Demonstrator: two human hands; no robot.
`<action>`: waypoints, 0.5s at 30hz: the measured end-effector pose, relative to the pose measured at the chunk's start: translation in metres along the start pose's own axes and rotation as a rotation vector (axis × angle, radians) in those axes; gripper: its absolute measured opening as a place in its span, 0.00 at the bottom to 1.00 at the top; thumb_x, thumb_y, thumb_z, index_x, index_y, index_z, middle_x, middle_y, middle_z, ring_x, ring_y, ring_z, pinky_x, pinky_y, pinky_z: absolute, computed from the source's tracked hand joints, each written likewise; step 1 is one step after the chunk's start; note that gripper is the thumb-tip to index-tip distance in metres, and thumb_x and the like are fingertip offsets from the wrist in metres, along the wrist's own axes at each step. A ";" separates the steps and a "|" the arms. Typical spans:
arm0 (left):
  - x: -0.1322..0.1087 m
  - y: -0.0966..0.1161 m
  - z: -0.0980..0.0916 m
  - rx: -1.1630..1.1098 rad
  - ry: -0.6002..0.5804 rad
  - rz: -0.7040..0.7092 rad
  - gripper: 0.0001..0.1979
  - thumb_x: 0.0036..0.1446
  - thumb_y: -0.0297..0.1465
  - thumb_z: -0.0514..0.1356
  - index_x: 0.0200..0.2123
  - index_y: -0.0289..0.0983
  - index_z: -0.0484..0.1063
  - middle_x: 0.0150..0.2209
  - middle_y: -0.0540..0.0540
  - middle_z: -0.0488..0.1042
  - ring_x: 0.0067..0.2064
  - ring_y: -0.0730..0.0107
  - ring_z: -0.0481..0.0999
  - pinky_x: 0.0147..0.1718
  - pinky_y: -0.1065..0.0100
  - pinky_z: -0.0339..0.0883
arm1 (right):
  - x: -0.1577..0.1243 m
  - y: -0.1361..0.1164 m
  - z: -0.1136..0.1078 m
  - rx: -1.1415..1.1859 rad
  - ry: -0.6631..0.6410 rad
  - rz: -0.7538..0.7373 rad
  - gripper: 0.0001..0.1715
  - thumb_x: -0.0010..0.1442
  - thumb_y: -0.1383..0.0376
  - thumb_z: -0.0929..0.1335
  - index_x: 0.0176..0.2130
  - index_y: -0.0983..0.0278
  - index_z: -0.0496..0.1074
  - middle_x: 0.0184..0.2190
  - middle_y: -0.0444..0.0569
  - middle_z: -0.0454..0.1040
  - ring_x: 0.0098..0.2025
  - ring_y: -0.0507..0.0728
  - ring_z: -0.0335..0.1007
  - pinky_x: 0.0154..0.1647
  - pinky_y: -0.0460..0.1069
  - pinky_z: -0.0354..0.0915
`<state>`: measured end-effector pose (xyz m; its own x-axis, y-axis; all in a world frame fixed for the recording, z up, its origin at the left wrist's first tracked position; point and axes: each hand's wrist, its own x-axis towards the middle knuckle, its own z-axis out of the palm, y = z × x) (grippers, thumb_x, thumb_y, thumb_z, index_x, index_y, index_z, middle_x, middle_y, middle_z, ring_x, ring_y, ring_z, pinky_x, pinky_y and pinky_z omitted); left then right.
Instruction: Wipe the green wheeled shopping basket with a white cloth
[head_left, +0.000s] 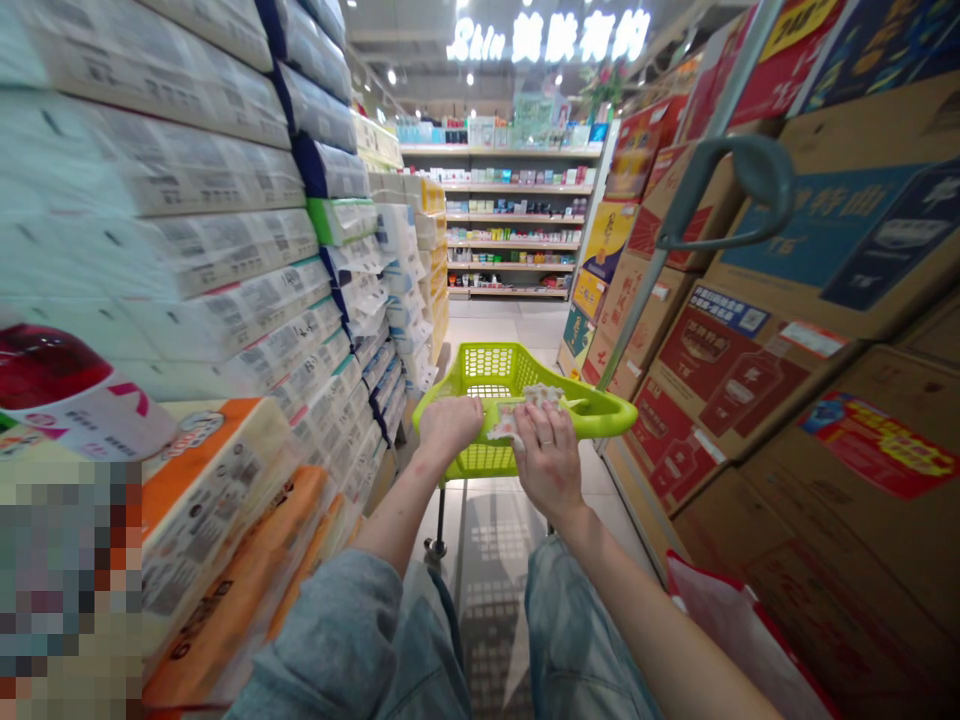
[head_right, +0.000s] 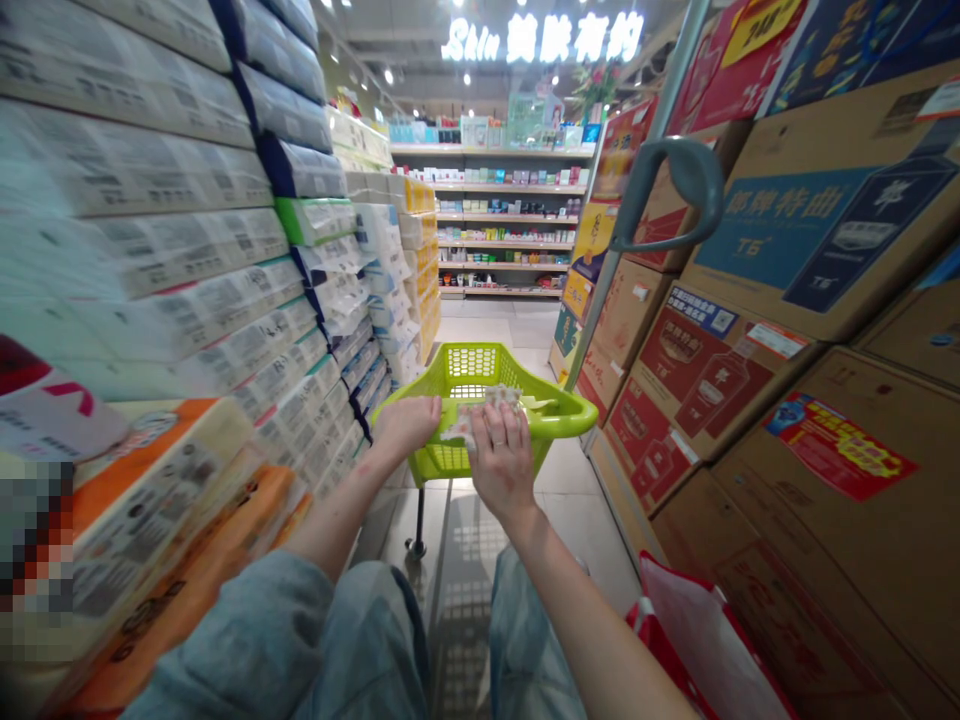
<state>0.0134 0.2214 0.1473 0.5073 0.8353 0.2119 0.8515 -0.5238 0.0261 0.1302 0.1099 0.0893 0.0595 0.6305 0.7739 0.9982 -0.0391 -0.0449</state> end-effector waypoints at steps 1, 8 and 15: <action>-0.001 0.002 0.001 -0.004 0.010 0.014 0.28 0.62 0.37 0.37 0.36 0.34 0.76 0.36 0.38 0.77 0.40 0.55 0.76 0.38 0.60 0.67 | 0.007 0.006 -0.004 0.006 -0.012 0.002 0.24 0.62 0.64 0.59 0.56 0.67 0.64 0.54 0.56 0.65 0.60 0.63 0.50 0.60 0.62 0.47; -0.007 0.019 0.000 -0.081 0.000 0.038 0.28 0.63 0.38 0.37 0.36 0.34 0.76 0.36 0.39 0.77 0.40 0.57 0.76 0.39 0.62 0.66 | 0.058 0.051 -0.018 -0.070 -0.326 0.018 0.28 0.66 0.56 0.52 0.37 0.64 0.75 0.36 0.54 0.74 0.42 0.58 0.65 0.45 0.51 0.59; -0.010 0.003 -0.008 -0.057 0.008 0.146 0.28 0.63 0.39 0.37 0.35 0.35 0.76 0.35 0.40 0.78 0.40 0.62 0.76 0.48 0.60 0.62 | 0.083 0.068 -0.007 0.032 -0.581 0.134 0.32 0.66 0.52 0.49 0.41 0.58 0.76 0.39 0.48 0.76 0.41 0.56 0.69 0.39 0.47 0.59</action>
<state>0.0098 0.2103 0.1534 0.6241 0.7481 0.2254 0.7594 -0.6487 0.0501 0.2028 0.1540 0.1555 0.1670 0.9429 0.2882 0.9810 -0.1297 -0.1441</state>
